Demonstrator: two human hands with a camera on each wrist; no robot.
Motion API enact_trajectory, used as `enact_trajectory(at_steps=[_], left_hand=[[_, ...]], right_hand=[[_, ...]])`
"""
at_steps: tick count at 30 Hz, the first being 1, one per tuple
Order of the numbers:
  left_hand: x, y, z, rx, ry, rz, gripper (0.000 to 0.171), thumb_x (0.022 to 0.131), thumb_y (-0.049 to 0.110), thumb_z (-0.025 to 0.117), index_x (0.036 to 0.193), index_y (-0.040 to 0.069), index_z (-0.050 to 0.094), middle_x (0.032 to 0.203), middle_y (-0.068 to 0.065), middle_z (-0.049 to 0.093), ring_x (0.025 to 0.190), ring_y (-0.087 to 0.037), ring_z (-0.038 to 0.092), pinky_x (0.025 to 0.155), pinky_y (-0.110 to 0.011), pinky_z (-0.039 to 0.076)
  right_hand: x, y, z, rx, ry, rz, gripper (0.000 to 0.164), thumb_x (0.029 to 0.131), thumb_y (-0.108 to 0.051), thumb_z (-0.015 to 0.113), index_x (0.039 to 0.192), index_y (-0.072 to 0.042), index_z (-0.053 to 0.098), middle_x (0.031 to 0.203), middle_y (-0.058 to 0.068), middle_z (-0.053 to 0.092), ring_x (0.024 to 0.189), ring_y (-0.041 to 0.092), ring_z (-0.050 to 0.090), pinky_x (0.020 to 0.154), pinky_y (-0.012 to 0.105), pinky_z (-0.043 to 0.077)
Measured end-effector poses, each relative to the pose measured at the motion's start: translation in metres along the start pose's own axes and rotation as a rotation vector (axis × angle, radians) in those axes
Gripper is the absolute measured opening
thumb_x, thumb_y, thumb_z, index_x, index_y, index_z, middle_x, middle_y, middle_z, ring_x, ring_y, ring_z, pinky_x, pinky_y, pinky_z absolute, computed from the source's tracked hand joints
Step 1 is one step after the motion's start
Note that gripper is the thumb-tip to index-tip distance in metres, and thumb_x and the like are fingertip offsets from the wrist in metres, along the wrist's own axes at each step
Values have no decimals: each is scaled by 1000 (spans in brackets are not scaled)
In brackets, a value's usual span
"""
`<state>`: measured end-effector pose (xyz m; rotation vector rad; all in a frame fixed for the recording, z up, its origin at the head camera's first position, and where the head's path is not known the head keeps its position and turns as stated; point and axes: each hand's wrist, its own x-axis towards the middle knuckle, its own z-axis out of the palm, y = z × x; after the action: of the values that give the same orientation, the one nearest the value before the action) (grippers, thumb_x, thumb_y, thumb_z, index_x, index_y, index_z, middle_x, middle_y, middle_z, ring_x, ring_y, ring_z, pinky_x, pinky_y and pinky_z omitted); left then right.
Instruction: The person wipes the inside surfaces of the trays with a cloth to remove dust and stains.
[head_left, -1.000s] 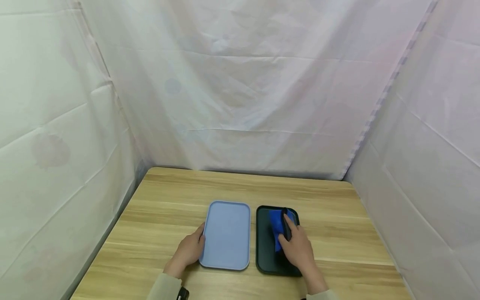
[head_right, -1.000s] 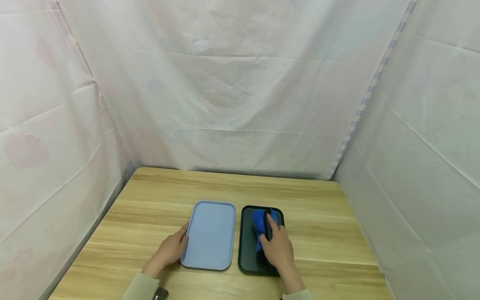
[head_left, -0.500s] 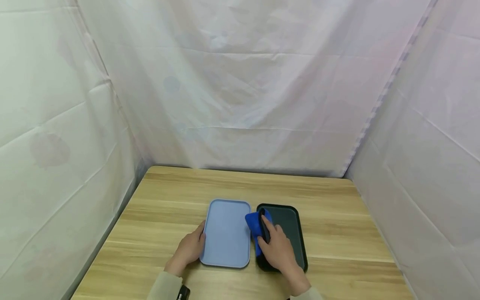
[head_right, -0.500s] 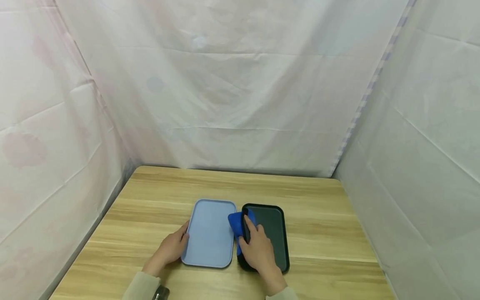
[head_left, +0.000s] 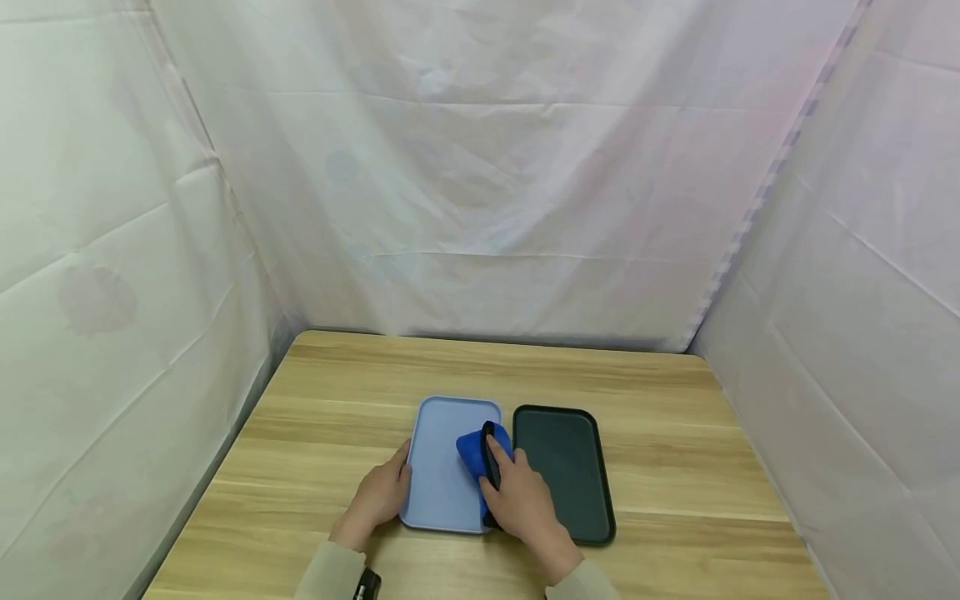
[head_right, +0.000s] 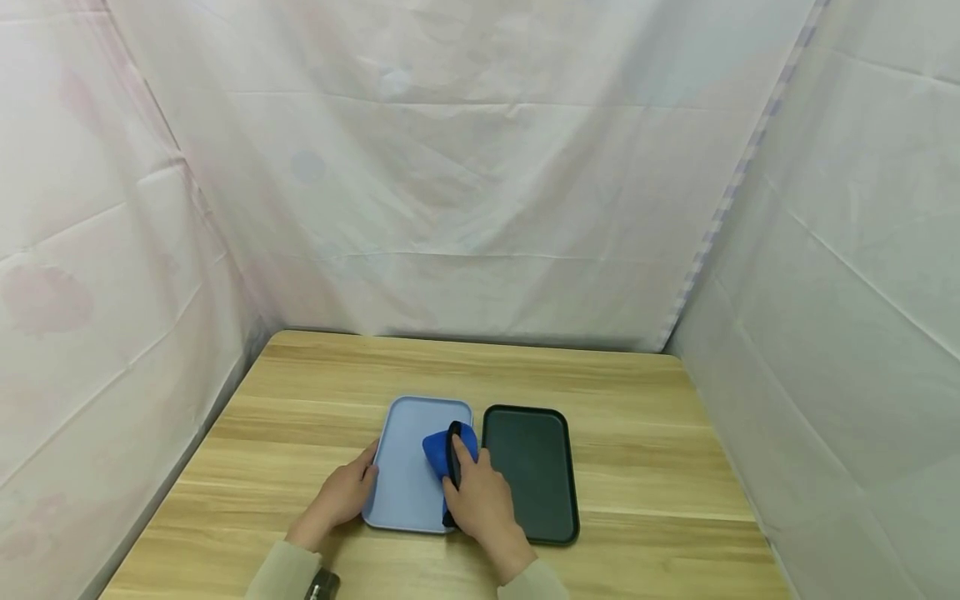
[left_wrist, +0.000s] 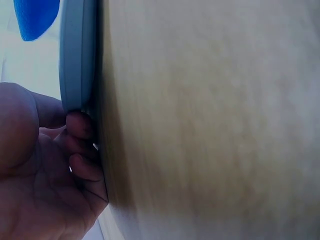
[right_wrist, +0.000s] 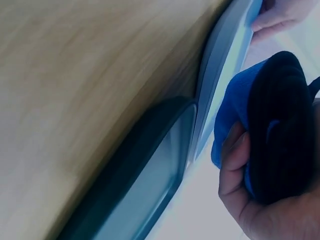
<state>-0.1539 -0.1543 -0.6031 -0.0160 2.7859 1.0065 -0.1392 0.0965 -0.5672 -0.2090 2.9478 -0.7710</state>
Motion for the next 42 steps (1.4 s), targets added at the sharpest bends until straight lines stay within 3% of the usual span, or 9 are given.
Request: enact_trajectory(at_steps=[7,12,18,26,33,42], left_hand=[[1,-1,0,5,-4,0,51,108,15,46,157,1,41,129,-30,68,87,-24,67,79,-49,55],[2,-1,0,12,2,2,51,108,16,46,157,1,41,120,-29,71,79,-22,64,75,-46,54],[3,-1,2,30,10,13,51,108,16,46,157,1,42,111,-27,73,74,-20,62,73,-46,54],[5,-1,1,40,-2,13,51,108,14,46,156,-1,41,111,-28,73,73,-21,61,72,-44,54],[5,0,3,45,4,19,51,108,14,46,156,-1,42,112,-29,73,75,-21,63,74,-47,55],[4,3,2,52,3,10,51,108,15,46,156,-2,41,120,-30,71,81,-23,67,79,-50,56]], right_hand=[[6,-11,14,-98,3,17,65,96,-36,72,156,-26,49,140,30,55,65,30,65,58,46,55],[7,-15,17,-149,-19,38,64,95,-36,73,155,-26,51,139,28,58,59,28,61,55,44,52],[10,-14,14,-174,-61,40,64,95,-36,72,154,-26,52,141,27,59,68,35,66,58,47,55],[8,-15,9,-161,-130,39,62,94,-32,72,153,-25,53,142,28,60,60,27,58,50,42,48],[3,-17,4,-172,-210,38,61,94,-32,72,152,-26,55,132,25,65,62,25,55,50,38,44],[-5,-18,-2,-139,-305,11,60,92,-30,71,151,-25,57,137,25,64,63,22,54,49,35,42]])
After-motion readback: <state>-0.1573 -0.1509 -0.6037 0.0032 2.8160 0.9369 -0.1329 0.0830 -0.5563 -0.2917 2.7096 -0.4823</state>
